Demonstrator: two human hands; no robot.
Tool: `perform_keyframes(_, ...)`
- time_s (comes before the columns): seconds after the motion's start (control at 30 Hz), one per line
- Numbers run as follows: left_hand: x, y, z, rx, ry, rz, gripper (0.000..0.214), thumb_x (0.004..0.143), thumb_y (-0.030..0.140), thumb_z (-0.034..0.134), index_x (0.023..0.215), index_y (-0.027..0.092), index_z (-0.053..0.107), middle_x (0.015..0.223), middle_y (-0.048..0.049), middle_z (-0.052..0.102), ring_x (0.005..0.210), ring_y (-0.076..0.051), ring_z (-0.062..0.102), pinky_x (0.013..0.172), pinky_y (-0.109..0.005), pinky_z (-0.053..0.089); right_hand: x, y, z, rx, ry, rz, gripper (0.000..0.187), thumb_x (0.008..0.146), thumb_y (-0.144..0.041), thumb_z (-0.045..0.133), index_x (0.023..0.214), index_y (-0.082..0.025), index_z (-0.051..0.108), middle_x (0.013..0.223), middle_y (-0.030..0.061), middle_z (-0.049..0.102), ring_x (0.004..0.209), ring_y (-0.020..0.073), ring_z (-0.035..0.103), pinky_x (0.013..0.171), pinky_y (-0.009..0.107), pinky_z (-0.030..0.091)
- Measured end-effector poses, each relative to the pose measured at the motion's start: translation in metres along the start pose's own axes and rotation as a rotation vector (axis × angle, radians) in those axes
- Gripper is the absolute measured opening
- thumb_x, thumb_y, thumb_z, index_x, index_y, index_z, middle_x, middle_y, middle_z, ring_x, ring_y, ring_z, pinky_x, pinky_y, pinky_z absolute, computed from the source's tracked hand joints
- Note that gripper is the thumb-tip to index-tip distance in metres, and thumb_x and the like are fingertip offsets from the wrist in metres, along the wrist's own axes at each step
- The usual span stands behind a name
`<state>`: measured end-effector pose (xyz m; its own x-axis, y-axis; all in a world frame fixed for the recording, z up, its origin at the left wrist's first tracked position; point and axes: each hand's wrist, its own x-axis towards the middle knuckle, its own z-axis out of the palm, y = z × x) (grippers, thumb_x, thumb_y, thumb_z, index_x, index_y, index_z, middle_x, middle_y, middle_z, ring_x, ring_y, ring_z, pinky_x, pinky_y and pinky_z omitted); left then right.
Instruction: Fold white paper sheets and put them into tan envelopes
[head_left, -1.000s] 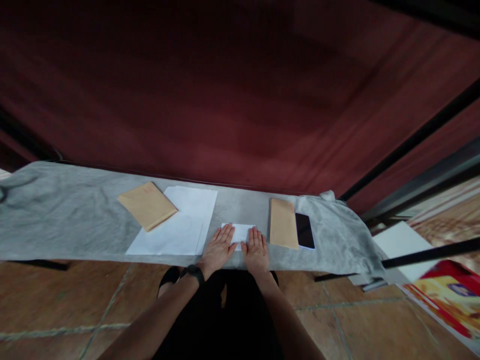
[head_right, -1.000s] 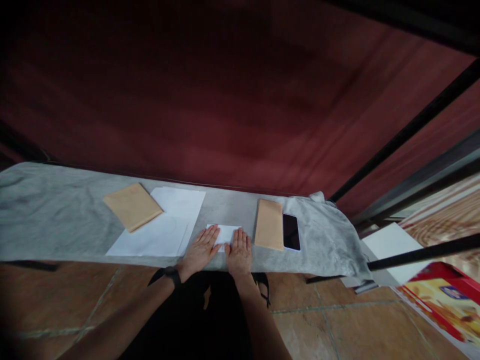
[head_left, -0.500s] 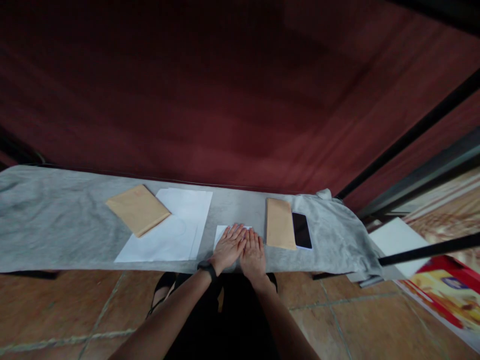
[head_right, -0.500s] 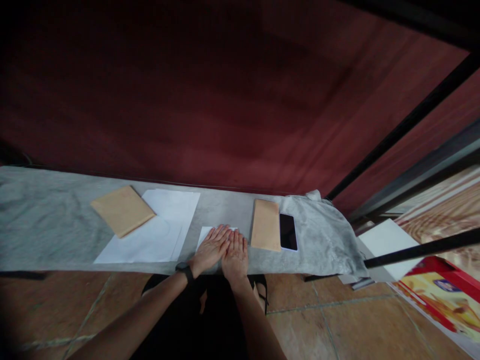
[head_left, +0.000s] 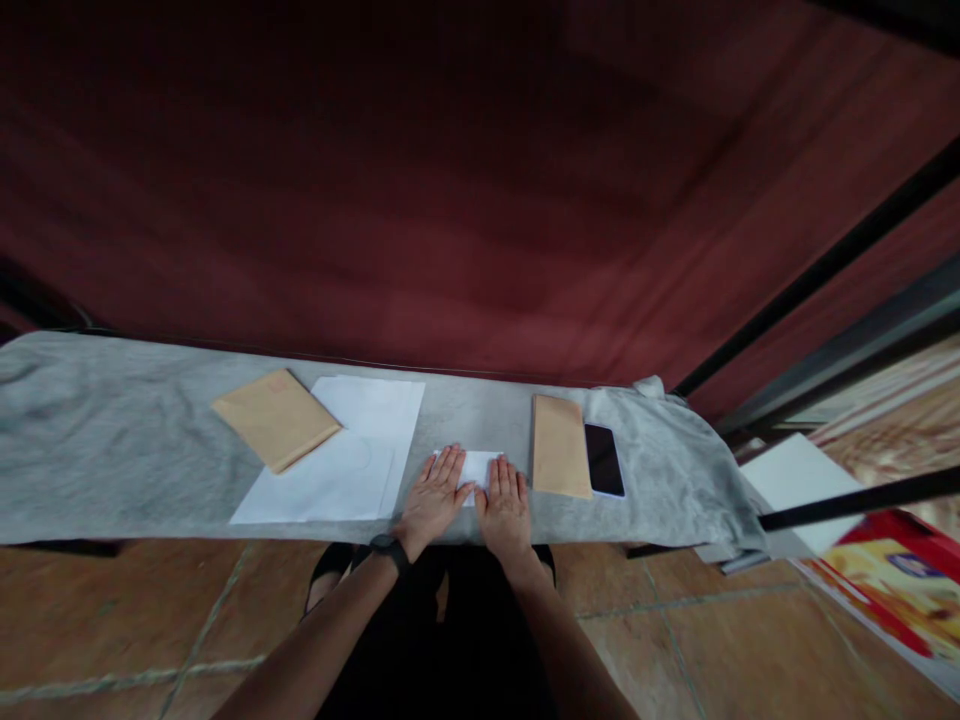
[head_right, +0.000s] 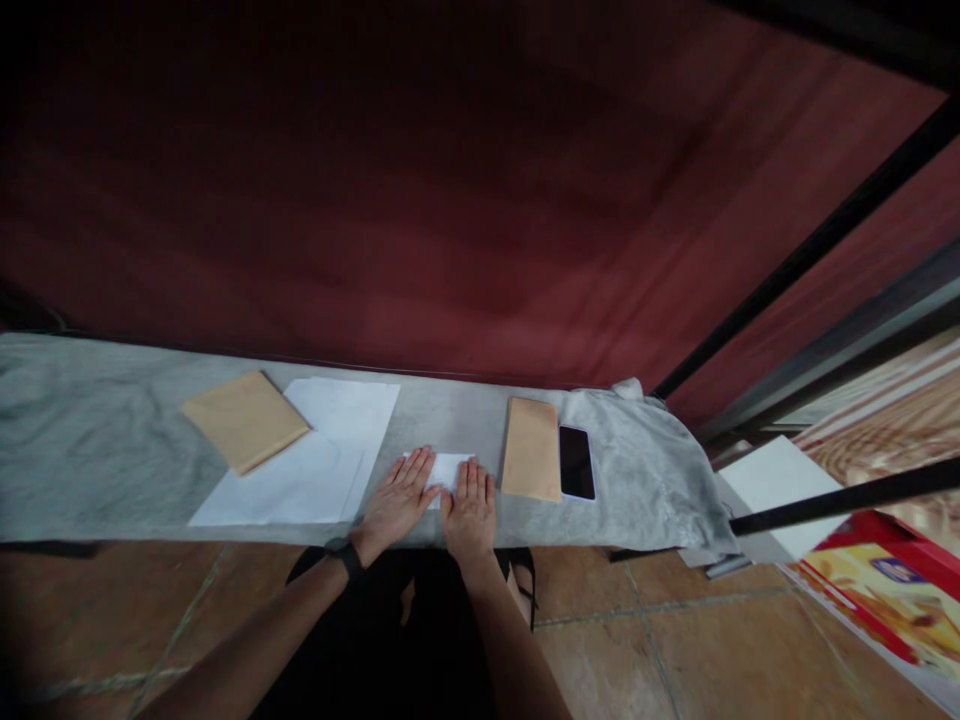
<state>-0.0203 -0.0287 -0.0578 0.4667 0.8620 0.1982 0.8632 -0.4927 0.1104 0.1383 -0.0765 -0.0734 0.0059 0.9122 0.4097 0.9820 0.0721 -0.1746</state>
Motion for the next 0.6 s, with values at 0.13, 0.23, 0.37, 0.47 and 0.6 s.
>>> perform_keyframes(0.13,-0.009,-0.006,-0.002,0.003,0.023,-0.038,0.068,0.101,0.052,0.026,0.152,0.008,0.037,0.157,-0.0161,0.039,0.149,-0.025,0.031,0.121,-0.045,0.026,-0.001,0.000,0.000,0.015,0.000,0.009,0.058,0.103,-0.036,0.039,0.154,-0.007,0.034,0.154,0.0199,0.041,0.142,0.0301,0.042,0.116,0.049,0.031)
perform_keyframes(0.23,-0.016,-0.011,-0.002,0.006,0.058,-0.041,0.067,0.101,0.052,0.028,0.153,0.011,0.036,0.156,-0.0158,0.041,0.148,-0.026,0.033,0.120,-0.046,0.028,-0.004,0.001,0.000,0.020,0.016,0.012,0.059,0.104,-0.036,0.037,0.154,-0.007,0.032,0.154,0.0205,0.042,0.142,0.0304,0.042,0.115,0.050,0.032)
perform_keyframes(0.37,-0.023,-0.014,-0.002,0.015,0.077,-0.022,0.064,0.101,0.050,0.031,0.151,0.011,0.040,0.157,-0.0168,0.040,0.147,-0.028,0.035,0.120,-0.047,0.028,-0.011,0.004,-0.004,0.008,0.022,-0.010,0.057,0.104,-0.035,0.035,0.153,-0.006,0.034,0.153,0.0209,0.043,0.141,0.0307,0.043,0.115,0.050,0.032)
perform_keyframes(0.47,-0.025,-0.014,-0.002,0.024,0.075,-0.008,0.062,0.101,0.049,0.033,0.150,0.012,0.043,0.158,-0.0167,0.037,0.148,-0.029,0.033,0.120,-0.047,0.027,-0.018,0.007,-0.009,-0.006,0.016,-0.035,0.056,0.104,-0.033,0.034,0.154,-0.006,0.033,0.153,0.0216,0.043,0.140,0.0309,0.044,0.115,0.052,0.032)
perform_keyframes(0.6,-0.025,-0.012,-0.003,0.040,0.067,-0.012,0.062,0.101,0.049,0.033,0.150,0.012,0.042,0.158,-0.0167,0.037,0.149,-0.029,0.031,0.121,-0.049,0.025,-0.031,0.011,-0.014,-0.015,0.011,-0.052,0.058,0.104,-0.032,0.034,0.155,-0.004,0.029,0.154,0.0238,0.040,0.141,0.0315,0.043,0.115,0.052,0.033)
